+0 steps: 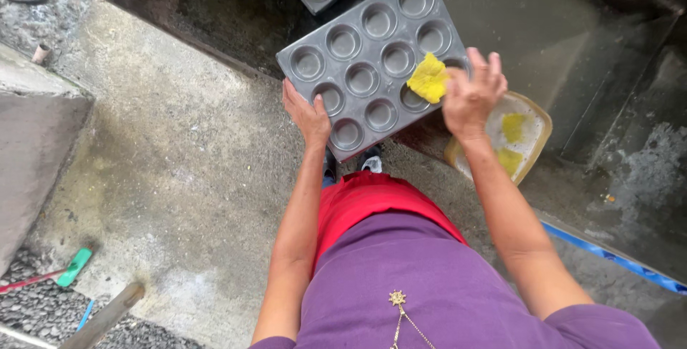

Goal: The person washes two metal muffin trays in an outdoor concrete sink using a yellow sponge and water. They scrub the inside of the cups and the surface of the trays, rinsing them under running water.

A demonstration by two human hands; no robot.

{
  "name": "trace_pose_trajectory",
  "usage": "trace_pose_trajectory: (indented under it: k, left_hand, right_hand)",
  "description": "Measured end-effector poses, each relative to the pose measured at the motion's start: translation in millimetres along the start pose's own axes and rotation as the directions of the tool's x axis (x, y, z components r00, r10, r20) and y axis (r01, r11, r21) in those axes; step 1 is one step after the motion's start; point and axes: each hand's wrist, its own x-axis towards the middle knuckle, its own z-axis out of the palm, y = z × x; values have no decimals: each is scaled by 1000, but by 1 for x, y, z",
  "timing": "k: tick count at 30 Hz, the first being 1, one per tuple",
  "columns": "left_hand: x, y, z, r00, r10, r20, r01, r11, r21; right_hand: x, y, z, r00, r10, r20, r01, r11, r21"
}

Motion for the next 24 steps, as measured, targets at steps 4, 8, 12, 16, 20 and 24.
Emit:
trace_pose_trajectory:
  k: [4, 8, 12, 16, 20, 24]
  left_hand:
    - [10, 7, 6, 1000, 20, 11, -20, 1000, 20]
    - [4, 4, 1, 1000, -2, 0, 2, 1000, -8]
    - [11, 8, 3, 1000, 23, 1, -23, 1000, 11]
    - [3, 3, -1, 1000, 22, 6, -22, 1000, 14]
    - [7, 2, 3, 1000, 16, -12, -16, 1000, 17]
    - [0, -2, 4, 999, 47, -23, -47, 999, 26]
  right_hand:
    - [12, -12, -20, 999, 33, 32, -29, 993, -115]
    - [24, -14, -19, 993, 66, 102, -65, 998, -12]
    - [31, -3, -25, 981, -86, 172, 95, 994, -44]
    - [36, 19, -36, 945, -127, 301, 232, 911, -342]
    - [109, 17, -25, 985, -168, -46, 164, 983, -77]
    - [149, -31, 25, 933, -320, -166, 315, 948, -55]
